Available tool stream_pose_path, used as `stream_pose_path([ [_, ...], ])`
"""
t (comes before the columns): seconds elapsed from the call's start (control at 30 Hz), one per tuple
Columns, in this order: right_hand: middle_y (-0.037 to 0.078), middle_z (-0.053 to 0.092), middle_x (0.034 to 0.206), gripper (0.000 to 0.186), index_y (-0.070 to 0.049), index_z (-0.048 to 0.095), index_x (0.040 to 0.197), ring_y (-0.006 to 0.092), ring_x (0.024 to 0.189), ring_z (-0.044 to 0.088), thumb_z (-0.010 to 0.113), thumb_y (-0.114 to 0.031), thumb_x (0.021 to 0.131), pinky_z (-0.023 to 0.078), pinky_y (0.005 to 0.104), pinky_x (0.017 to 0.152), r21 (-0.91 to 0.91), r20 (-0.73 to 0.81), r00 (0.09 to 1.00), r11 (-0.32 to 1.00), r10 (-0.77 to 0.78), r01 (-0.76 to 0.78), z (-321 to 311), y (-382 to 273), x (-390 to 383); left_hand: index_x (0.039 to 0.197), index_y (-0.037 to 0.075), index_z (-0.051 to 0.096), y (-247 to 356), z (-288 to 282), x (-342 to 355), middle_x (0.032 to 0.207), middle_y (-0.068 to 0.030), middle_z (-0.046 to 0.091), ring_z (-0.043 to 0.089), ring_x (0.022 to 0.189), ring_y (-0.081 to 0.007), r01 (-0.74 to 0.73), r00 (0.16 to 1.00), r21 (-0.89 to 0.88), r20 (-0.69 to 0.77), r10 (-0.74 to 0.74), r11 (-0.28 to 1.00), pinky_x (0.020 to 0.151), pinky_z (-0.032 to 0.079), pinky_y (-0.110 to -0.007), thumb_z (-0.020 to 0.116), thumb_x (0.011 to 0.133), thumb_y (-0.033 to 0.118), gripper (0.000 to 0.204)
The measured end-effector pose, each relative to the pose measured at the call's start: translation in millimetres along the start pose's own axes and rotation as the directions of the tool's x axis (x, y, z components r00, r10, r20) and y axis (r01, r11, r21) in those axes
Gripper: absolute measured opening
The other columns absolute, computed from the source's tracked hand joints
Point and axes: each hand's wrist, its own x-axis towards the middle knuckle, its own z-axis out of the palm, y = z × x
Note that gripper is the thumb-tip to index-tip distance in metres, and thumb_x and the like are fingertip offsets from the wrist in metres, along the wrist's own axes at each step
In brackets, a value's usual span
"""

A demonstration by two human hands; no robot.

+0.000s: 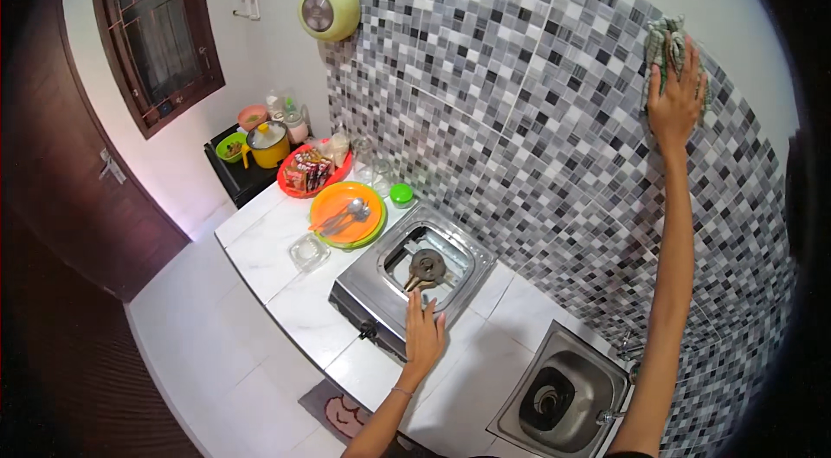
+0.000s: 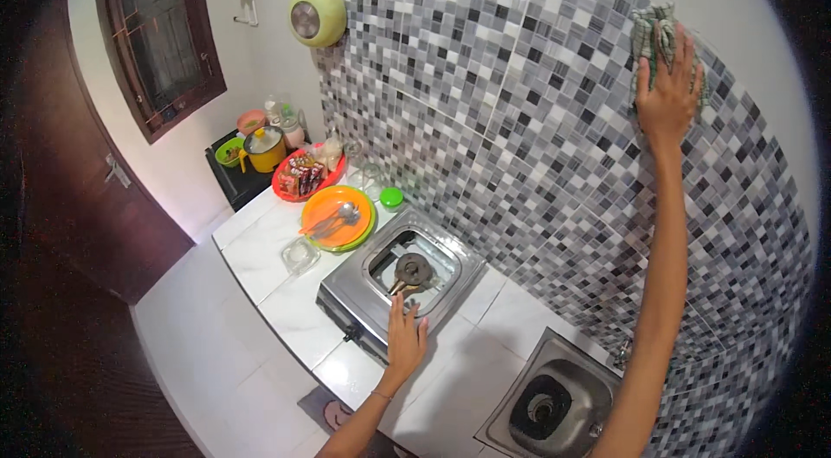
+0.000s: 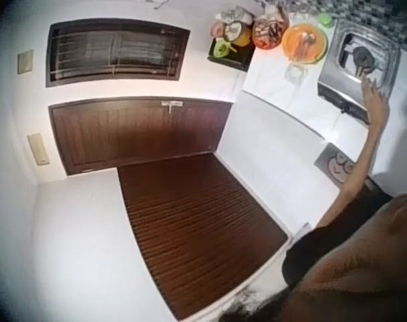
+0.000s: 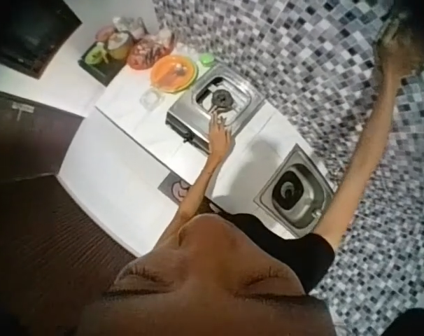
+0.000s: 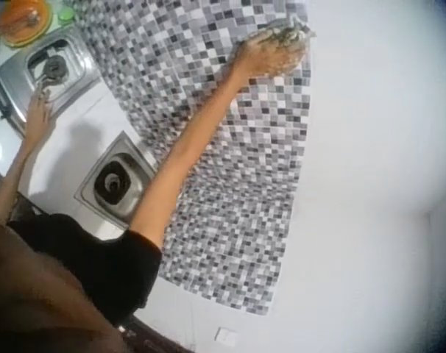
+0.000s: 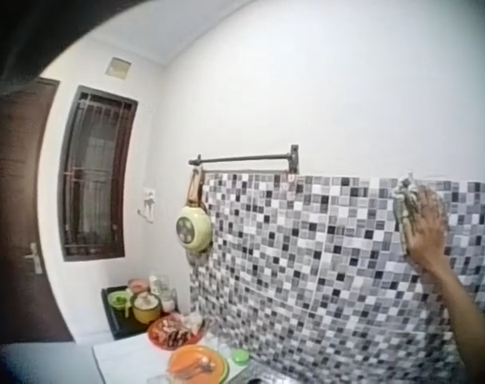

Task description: Thoroughly wipe and clean a gas stove, the adjacent sink area, and the tiled walls using a cloth and detergent.

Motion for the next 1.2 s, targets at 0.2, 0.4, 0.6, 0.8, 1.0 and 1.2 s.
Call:
stream_pose_path([
  [0.2, -0.007, 0.032, 0.17, 0.046, -0.036, 0.05, 0.155, 0.0175, 0.156, 0.031, 0.048, -0.042, 0.109, 0.025, 0.0495, 0.127, 0.03, 0.004, 0.999, 0.999, 0.041, -0.041, 5, 4, -2, 0.138, -0.004, 0.058, 0, 1, 0, 0.165, -0.0298, 0.028, 0.025, 0.154, -0.0472, 0.013, 0.998, 0.056, 0.061, -0.016, 0.998, 0.126, 0.023, -0.053, 0.054, 0.107, 0.026, 0.044],
  [0.4, -0.006, 0.028, 0.172, 0.045, -0.028, 0.058, 0.15, 0.0162, 0.157, 0.027, 0.048, -0.043, 0.109, 0.024, 0.0492, 0.127, 0.05, -0.021, 0.999, 0.998, 0.026, -0.025, 7, 7, -3, 0.137, -0.002, 0.06, -1, 1, 0, 0.165, -0.0276, 0.029, 0.028, 0.153, -0.0458, 0.085, 0.993, 0.055, 0.074, -0.089, 0.995, 0.125, 0.026, -0.052, 0.058, 0.105, 0.025, 0.042],
  [0.6, -0.006, 0.026, 0.172, 0.05, -0.029, 0.047, 0.158, 0.0174, 0.157, 0.028, 0.048, -0.041, 0.109, 0.026, 0.0475, 0.128, 0.066, -0.046, 0.998, 0.997, 0.043, -0.04, 10, 7, -3, 0.136, -0.005, 0.058, -3, 3, 2, 0.163, -0.0313, 0.03, 0.028, 0.153, -0.0448, 0.002, 0.999, 0.109, 0.043, -0.007, 0.994, 0.127, 0.023, -0.052, 0.055, 0.106, 0.027, 0.044],
  [0.8, -0.006, 0.027, 0.172, 0.05, -0.03, 0.047, 0.158, 0.0179, 0.157, 0.028, 0.049, -0.038, 0.109, 0.026, 0.0483, 0.127, 0.04, -0.094, 0.995, 0.999, -0.019, 0.023, 8, 8, -2, 0.134, -0.006, 0.06, -5, 5, 2, 0.162, -0.0318, 0.032, 0.028, 0.153, -0.0462, 0.043, 0.992, 0.148, 0.11, -0.06, 0.988, 0.126, 0.024, -0.053, 0.056, 0.106, 0.031, 0.048],
  [1.0, -0.003, 0.024, 0.173, 0.051, -0.026, 0.042, 0.161, 0.0203, 0.159, 0.023, 0.044, -0.036, 0.111, 0.021, 0.049, 0.128, 0.031, -0.041, 0.999, 0.999, 0.018, -0.017, 3, 0, 4, 0.135, -0.007, 0.06, -5, 5, 3, 0.161, -0.0336, 0.032, 0.027, 0.153, -0.0471, 0.04, 0.987, 0.176, 0.149, -0.067, 0.983, 0.126, 0.024, -0.054, 0.055, 0.106, 0.031, 0.047],
  [1.2, 0.004, 0.026, 0.173, 0.056, -0.034, 0.03, 0.166, 0.0288, 0.159, 0.023, 0.045, -0.038, 0.112, 0.018, 0.0579, 0.126, -0.026, -0.125, 0.98, 0.987, 0.156, -0.161, 20, -46, 8, 0.139, 0.004, 0.057, -14, 14, -1, 0.164, -0.0337, 0.026, 0.022, 0.153, -0.0521, -0.02, 0.976, 0.139, 0.217, -0.011, 0.99, 0.124, 0.02, -0.064, 0.058, 0.102, 0.031, 0.046],
])
